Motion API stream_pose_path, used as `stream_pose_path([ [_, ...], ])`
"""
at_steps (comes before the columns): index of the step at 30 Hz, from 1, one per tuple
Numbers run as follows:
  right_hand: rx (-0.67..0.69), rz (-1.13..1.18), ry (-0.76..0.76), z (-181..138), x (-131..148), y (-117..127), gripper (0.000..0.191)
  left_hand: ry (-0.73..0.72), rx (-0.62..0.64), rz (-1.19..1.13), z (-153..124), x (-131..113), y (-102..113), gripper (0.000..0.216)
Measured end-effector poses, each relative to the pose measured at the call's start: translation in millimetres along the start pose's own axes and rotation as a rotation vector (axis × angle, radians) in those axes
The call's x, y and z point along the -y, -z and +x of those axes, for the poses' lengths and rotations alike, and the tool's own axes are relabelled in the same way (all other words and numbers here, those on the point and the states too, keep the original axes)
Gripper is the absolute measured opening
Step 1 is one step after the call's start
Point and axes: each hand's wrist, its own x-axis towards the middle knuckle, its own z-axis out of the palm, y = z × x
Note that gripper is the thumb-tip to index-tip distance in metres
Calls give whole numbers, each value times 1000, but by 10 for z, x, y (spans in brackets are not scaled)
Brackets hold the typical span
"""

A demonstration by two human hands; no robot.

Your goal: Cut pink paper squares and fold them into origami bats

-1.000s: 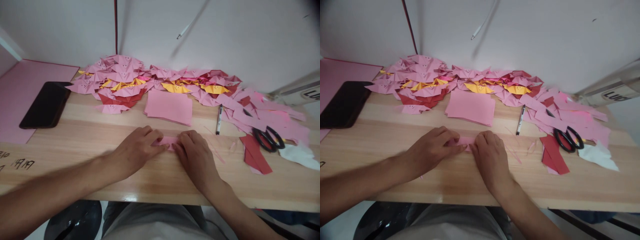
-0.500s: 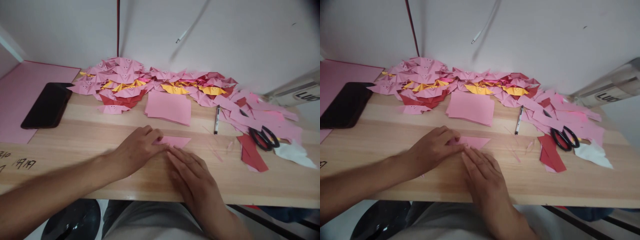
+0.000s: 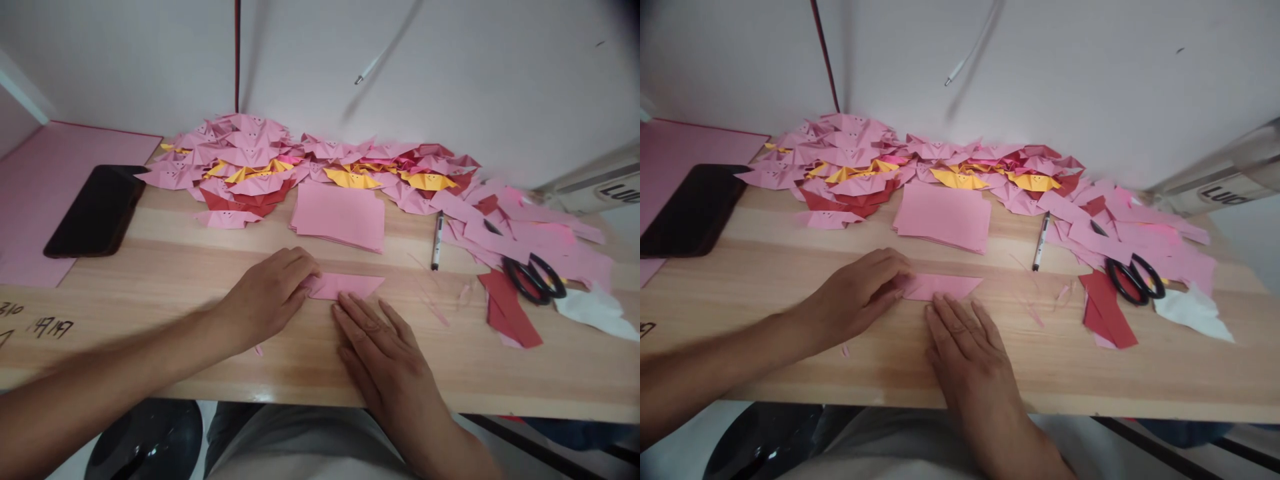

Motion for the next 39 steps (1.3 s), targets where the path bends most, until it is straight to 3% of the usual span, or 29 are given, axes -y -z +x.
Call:
stream_pose_path([
  [9, 36, 5, -9, 5, -7, 33, 40, 35, 15, -11, -2, -23, -16, 6],
  [15, 5, 55, 0, 3, -37, 53, 39, -18, 25, 108, 1, -32, -46, 10],
  [19, -58, 167, -154, -11, -107, 88, 41, -43, 25, 145, 6, -27, -60, 13],
  [23, -77, 210, -321, 48, -206, 122, 26, -57, 10, 152, 0, -25, -67, 13],
  [28, -15, 207, -366, 208, -269, 110, 10, -66, 2, 177, -2, -25, -70, 13],
  [39, 82, 180, -393, 375, -310, 120, 14, -87, 18, 246, 14, -47, -65, 17],
])
